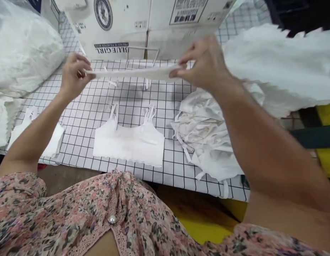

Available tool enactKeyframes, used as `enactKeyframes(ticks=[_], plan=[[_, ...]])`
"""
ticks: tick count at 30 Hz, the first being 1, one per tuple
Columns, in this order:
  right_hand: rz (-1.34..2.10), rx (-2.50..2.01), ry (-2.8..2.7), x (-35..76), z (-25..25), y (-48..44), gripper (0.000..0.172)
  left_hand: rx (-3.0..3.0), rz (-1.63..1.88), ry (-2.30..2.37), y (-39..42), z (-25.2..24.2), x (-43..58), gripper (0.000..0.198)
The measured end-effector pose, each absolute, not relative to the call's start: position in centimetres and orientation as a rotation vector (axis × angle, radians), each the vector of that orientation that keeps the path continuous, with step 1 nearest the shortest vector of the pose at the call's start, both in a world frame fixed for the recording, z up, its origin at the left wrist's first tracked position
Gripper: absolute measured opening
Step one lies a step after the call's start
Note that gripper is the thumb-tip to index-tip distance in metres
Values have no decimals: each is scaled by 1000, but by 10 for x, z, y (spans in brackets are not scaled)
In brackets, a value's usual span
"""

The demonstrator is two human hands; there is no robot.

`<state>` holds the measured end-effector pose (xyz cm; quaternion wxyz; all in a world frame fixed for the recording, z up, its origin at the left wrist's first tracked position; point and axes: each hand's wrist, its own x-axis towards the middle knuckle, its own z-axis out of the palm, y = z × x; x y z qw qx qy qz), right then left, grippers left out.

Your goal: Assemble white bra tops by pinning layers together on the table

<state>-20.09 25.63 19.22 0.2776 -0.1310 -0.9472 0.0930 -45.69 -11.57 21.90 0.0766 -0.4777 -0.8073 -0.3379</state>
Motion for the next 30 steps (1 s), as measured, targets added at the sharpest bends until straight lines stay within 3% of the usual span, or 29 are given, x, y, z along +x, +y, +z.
enactKeyframes(ticks=[5,10,14,20,26,30], plan=[[424,-270,-2524,-125,158,192,39,-1444,-1311,-2398,-181,164,-390,13],[556,-97,-2354,-49,131,128,15,-1506,-1254,-2389,-241,146,-318,13],[612,-259,-2564,-24,106,100,25,-1522,-1183,-2593,-266,126,-292,23],[489,-242,-2417,3,107,79,11,-1478,-1130,-2534,-288,129,-272,19],[415,-335,-2646,27,82,50,30,-1615,-1070,-2489,-300,94,-254,15],[361,-351,-2686,41,75,50,32,-1676,-1016,-2410,-306,88,-256,18]])
